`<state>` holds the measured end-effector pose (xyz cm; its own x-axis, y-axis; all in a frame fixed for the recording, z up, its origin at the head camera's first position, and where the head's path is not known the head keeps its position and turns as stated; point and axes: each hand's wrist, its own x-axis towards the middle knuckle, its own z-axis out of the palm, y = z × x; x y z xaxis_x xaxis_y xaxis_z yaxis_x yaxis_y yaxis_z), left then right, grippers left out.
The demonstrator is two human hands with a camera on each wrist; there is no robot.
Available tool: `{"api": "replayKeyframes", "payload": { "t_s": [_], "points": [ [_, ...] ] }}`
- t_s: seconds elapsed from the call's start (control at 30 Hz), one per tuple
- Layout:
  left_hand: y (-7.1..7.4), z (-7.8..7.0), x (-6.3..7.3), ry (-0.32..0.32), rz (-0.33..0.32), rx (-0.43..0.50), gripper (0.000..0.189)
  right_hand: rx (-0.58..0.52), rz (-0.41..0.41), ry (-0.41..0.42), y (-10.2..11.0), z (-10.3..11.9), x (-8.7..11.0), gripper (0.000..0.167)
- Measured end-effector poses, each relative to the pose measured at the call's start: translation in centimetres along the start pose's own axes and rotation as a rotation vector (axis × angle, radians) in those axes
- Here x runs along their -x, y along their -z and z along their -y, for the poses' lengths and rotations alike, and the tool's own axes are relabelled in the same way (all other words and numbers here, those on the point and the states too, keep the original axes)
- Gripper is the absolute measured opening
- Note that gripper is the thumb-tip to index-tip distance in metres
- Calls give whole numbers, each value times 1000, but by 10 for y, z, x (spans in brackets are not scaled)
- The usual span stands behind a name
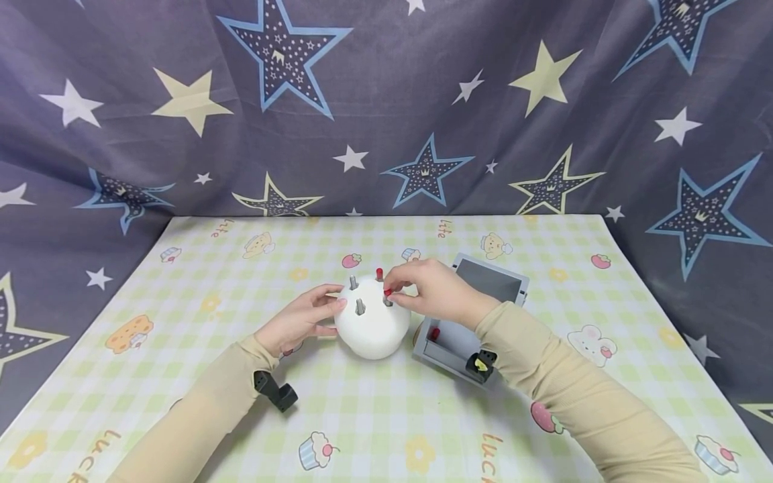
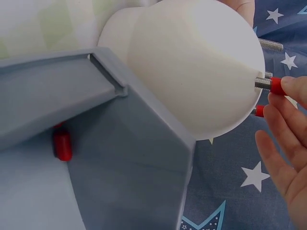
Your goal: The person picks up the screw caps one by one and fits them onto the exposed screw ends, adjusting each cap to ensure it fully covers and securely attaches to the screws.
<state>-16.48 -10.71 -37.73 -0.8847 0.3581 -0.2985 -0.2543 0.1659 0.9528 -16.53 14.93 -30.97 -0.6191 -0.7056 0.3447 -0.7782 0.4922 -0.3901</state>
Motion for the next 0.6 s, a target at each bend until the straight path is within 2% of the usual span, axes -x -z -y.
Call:
{"api": "replayKeyframes", "payload": {
  "t_s": [0.3, 0.6],
  "points": [
    [-1, 0, 1, -4, -5, -2, 52, -39, 6, -50, -4, 0, 0, 11],
    [0, 1, 0, -10, -1, 2, 51, -109, -15, -59, -8, -4, 1, 7]
  ]
}}
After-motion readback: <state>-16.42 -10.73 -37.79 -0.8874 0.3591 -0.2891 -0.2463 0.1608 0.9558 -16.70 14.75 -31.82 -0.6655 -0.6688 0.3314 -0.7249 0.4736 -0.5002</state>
